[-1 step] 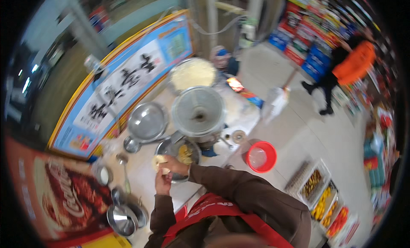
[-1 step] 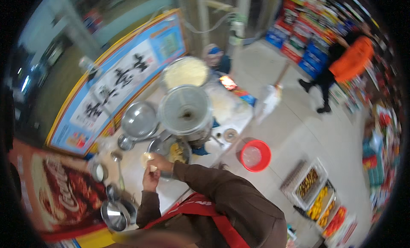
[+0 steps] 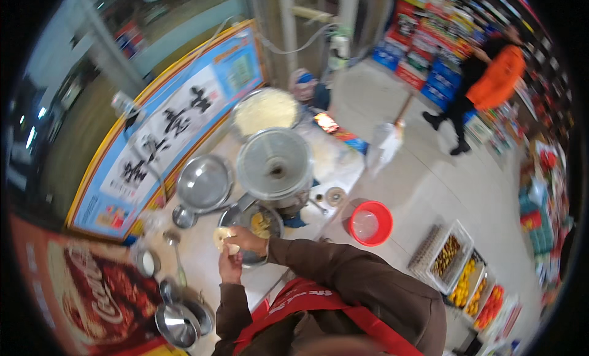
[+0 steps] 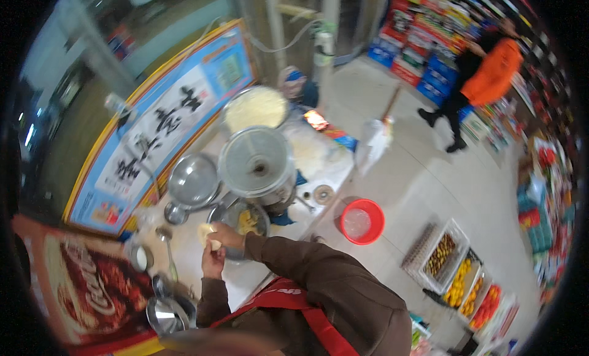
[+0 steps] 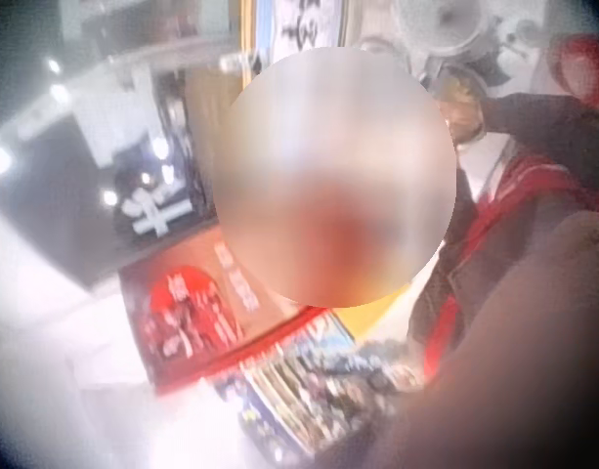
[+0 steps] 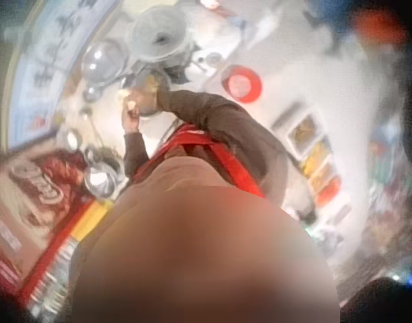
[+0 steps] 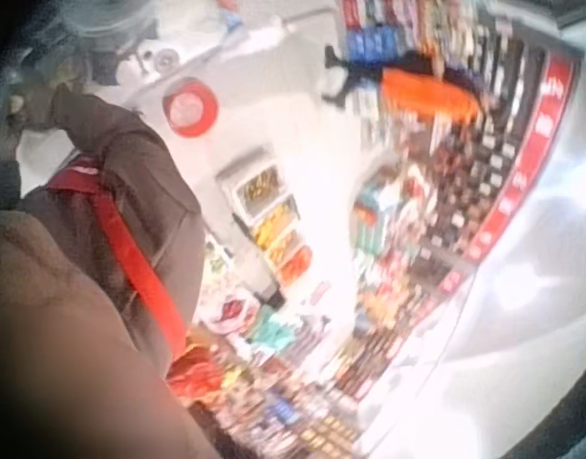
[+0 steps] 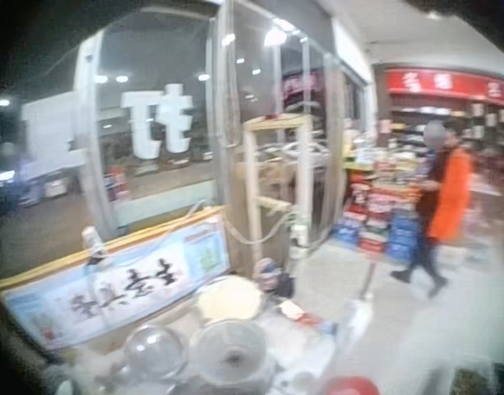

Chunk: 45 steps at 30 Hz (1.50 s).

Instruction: The person assembles a food processor by placing a plastic bowl, a metal strainer, and a lid onto the base. They then place a dough-like item into the strainer and secure the lid, completing the assembly.

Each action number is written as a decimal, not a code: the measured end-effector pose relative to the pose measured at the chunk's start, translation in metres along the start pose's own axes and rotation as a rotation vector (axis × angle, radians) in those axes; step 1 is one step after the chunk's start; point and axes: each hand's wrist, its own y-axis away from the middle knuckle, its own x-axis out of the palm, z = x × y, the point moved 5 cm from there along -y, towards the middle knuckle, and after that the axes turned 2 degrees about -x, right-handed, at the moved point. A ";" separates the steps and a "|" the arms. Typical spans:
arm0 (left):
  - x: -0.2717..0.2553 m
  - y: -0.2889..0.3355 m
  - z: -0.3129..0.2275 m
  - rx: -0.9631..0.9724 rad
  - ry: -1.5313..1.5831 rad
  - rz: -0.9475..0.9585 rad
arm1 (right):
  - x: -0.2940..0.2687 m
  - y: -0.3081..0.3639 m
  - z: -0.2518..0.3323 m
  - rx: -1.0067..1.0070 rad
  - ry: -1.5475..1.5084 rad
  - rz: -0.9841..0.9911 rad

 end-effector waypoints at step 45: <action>0.113 0.004 -0.046 0.645 -0.533 0.203 | -0.071 0.022 0.100 -0.199 0.792 0.015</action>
